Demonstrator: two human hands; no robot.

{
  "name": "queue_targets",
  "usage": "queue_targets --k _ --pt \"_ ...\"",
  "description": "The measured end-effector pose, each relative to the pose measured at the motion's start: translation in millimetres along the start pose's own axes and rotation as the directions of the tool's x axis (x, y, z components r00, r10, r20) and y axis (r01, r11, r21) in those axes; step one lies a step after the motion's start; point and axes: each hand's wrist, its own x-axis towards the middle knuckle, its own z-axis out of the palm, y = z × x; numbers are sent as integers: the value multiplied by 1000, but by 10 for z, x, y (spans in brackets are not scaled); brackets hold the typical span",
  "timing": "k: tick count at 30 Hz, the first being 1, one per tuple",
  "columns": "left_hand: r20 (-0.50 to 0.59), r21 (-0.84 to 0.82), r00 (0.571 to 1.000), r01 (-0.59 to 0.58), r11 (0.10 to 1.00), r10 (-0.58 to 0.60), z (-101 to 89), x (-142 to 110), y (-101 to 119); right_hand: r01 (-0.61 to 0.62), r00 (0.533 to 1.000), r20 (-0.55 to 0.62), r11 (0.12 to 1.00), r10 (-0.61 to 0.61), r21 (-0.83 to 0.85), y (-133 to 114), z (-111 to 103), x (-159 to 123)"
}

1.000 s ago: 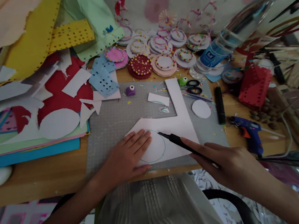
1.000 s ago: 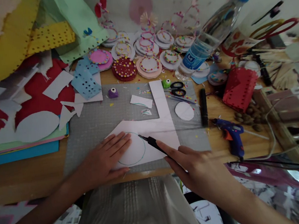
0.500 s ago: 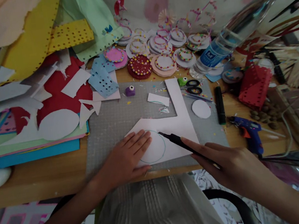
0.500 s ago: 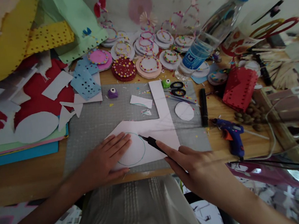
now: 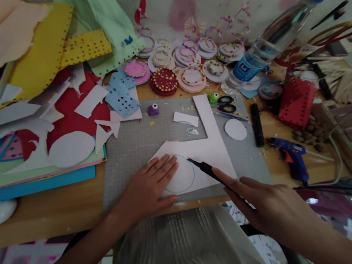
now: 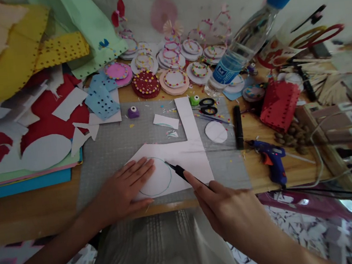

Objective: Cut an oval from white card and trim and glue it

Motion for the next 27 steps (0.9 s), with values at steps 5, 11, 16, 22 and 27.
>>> queue_targets --k 5,11,16,22,27 --pt "-1 6 1000 -1 1000 1 16 -4 -14 9 998 -56 999 -12 -44 -91 -11 -60" --pt "-5 0 1000 -2 1000 2 47 -19 -21 -63 998 -29 998 63 19 -195 44 -164" --pt "7 -4 1000 -15 1000 15 42 -13 -12 -111 994 31 986 108 124 -206 26 -278" --pt "116 -32 992 -38 999 42 -156 4 -197 -127 991 72 941 110 314 137 -220 -472" --pt "157 -66 988 19 998 -8 -359 -52 -351 40 998 40 962 -53 269 377 -275 -316"
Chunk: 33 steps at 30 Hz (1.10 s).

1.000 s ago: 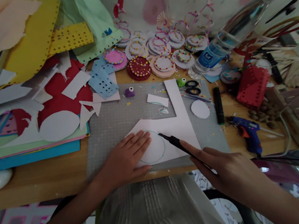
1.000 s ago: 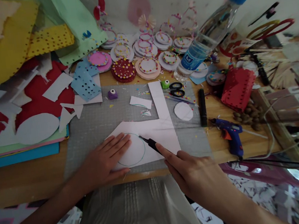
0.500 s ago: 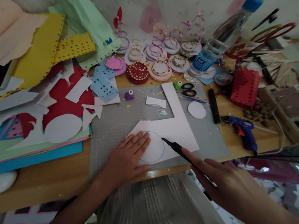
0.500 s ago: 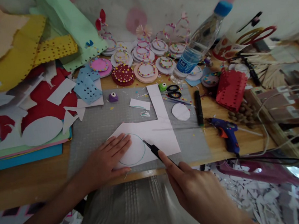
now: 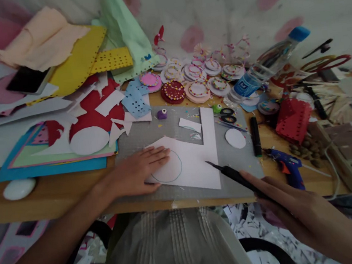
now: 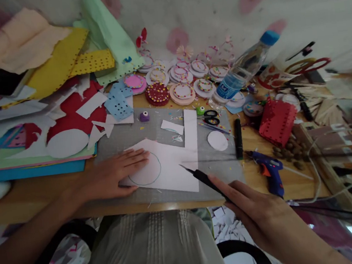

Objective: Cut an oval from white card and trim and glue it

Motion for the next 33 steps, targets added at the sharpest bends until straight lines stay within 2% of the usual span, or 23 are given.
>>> queue_targets --k 2,5,10,19,24,28,33 --pt "-23 5 998 63 998 -63 2 -13 27 106 993 60 994 -105 -17 25 12 166" --pt "-59 24 987 150 988 -148 93 5 103 245 955 183 969 -236 -29 4 37 431" --pt "-94 45 981 176 983 -171 231 26 154 427 882 261 900 -393 -87 -5 45 747" --pt "-111 -2 980 167 986 -166 217 25 132 565 802 322 814 -503 -137 47 7 1081" --pt "-110 -26 980 162 987 -163 220 34 118 598 769 383 788 -512 -146 64 -63 1201" --pt "-101 -29 981 162 986 -164 223 38 106 630 734 431 763 -525 -143 154 -50 1246" --pt "-86 -31 984 151 988 -153 223 42 86 637 713 445 766 -542 -87 234 -22 1297"
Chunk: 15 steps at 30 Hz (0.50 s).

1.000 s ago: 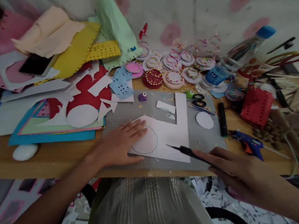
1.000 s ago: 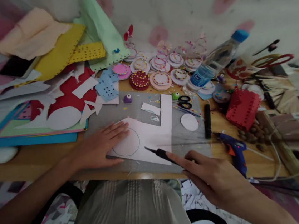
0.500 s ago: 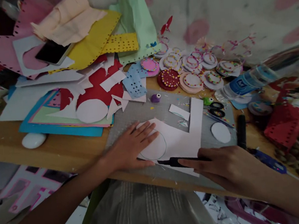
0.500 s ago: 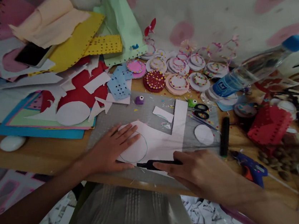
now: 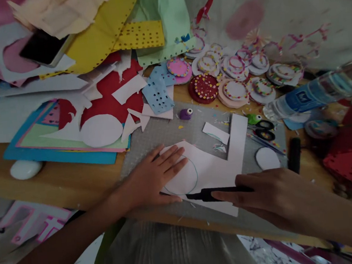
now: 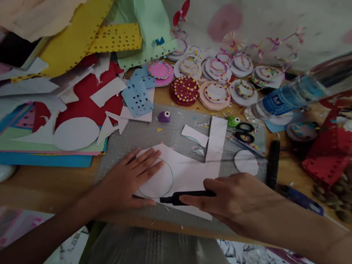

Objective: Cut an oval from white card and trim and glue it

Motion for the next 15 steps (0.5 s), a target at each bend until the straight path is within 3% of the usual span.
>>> queue_targets --k 8,15 --pt "-12 -10 1000 -9 1000 9 -3 -1 -26 28 999 45 1000 -28 15 101 -131 37" --pt "-65 -17 998 -28 999 27 34 9 -60 115 987 118 993 -111 -28 238 -329 259"
